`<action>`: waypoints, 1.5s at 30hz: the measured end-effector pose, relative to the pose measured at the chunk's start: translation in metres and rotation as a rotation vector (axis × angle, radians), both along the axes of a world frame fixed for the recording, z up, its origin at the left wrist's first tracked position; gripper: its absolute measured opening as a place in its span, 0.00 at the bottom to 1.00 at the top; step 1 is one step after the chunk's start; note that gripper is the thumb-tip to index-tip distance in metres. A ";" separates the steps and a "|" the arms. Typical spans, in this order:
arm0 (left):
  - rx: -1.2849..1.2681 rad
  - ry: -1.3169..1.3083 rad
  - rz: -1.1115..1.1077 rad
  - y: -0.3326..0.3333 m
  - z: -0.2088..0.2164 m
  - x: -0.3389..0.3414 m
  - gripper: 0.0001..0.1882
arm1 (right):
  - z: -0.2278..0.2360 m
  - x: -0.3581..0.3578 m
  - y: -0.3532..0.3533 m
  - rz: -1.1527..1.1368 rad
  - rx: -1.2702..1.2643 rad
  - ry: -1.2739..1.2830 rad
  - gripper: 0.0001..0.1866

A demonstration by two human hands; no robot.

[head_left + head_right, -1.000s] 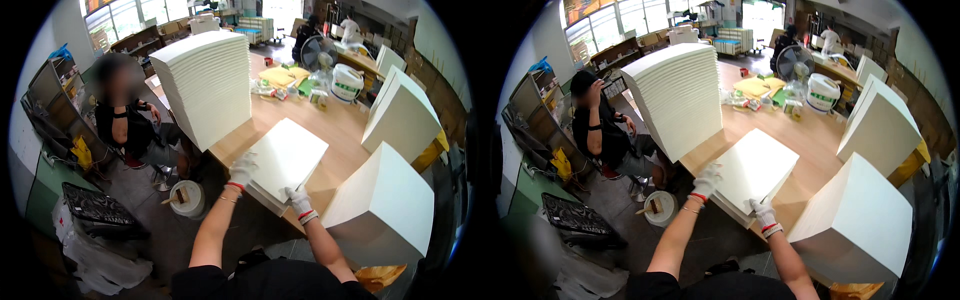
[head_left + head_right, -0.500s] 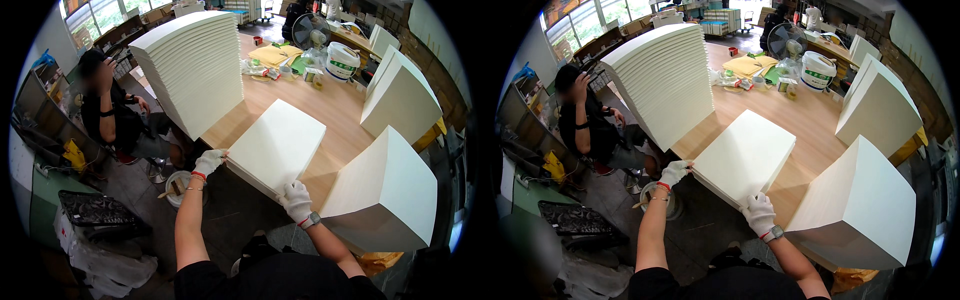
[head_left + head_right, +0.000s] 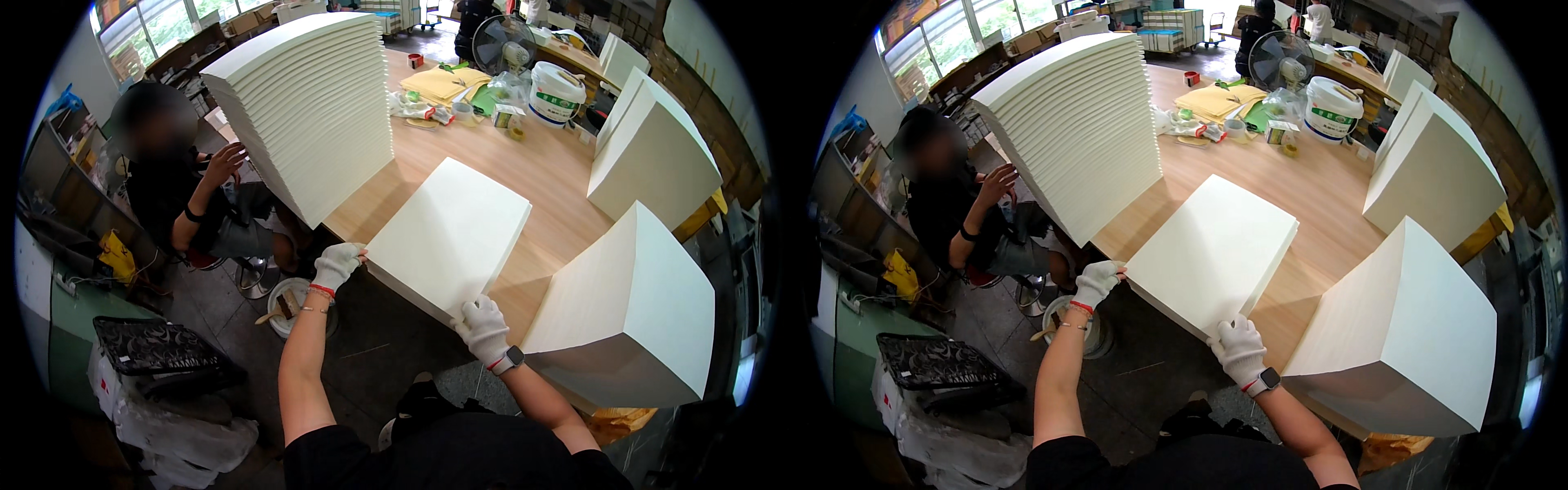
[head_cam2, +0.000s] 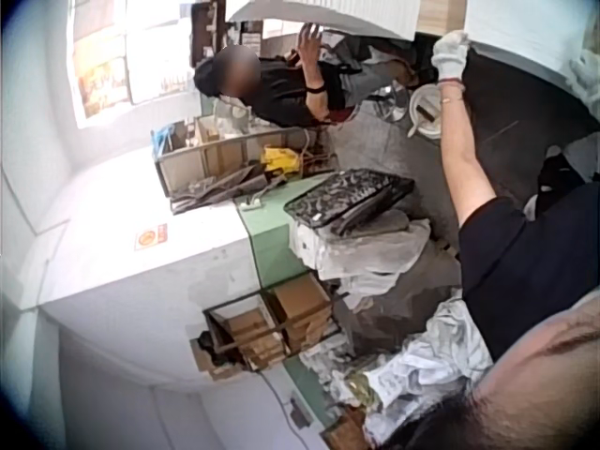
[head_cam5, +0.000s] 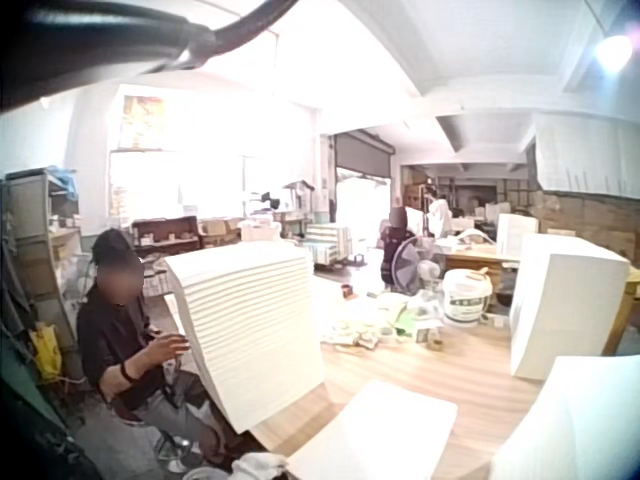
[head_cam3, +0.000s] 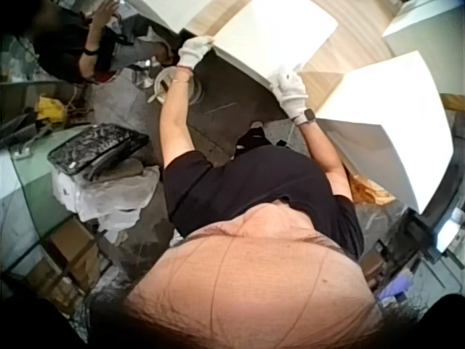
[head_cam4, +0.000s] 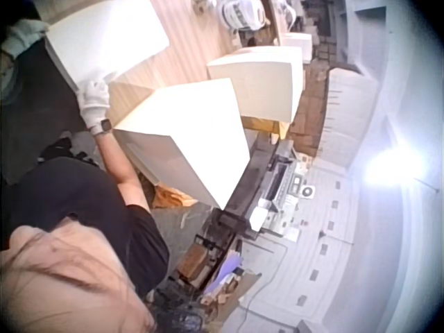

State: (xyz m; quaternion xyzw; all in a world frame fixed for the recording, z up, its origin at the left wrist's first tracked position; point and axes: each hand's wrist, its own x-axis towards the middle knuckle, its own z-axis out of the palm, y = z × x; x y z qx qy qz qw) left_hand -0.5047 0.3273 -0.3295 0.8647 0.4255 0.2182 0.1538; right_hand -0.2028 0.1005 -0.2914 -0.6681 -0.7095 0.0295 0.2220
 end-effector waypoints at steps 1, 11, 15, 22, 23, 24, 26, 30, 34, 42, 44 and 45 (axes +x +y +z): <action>0.019 0.045 0.013 0.000 0.000 -0.001 0.12 | 0.000 0.000 0.001 -0.001 -0.007 0.026 0.17; 0.030 -0.021 0.019 -0.001 -0.008 -0.003 0.12 | -0.002 -0.001 -0.001 -0.016 -0.032 0.087 0.17; -0.218 0.070 0.082 0.001 0.003 0.009 0.12 | -0.006 0.000 -0.003 -0.014 -0.016 0.056 0.16; 0.222 0.137 0.010 -0.011 0.022 0.001 0.10 | 0.019 0.021 -0.038 0.132 0.016 0.239 0.20; 0.253 0.092 0.027 -0.010 0.030 0.008 0.10 | 0.034 0.030 -0.052 0.113 -0.161 0.411 0.20; 0.284 0.048 0.047 -0.012 0.039 0.014 0.10 | 0.053 0.040 -0.070 0.101 -0.337 0.582 0.20; 0.297 0.018 0.071 -0.017 0.066 0.031 0.11 | 0.092 0.062 -0.105 0.173 -0.326 0.833 0.16; 0.367 -0.194 -0.137 -0.038 0.145 0.110 0.09 | 0.189 0.127 -0.191 0.146 0.341 0.599 0.07; 0.365 -0.499 -0.600 -0.110 0.251 0.210 0.13 | 0.198 0.213 -0.265 -0.574 0.924 0.410 0.10; 0.435 -0.271 -1.351 -0.269 0.342 0.388 0.17 | 0.186 0.266 -0.349 -1.108 0.571 0.315 0.09; 0.459 -0.152 -1.400 -0.304 0.345 0.423 0.14 | 0.188 0.271 -0.354 -0.930 0.562 -0.073 0.07; 0.466 -0.104 -1.422 -0.308 0.332 0.440 0.13 | 0.192 0.272 -0.348 -0.885 0.617 -0.160 0.06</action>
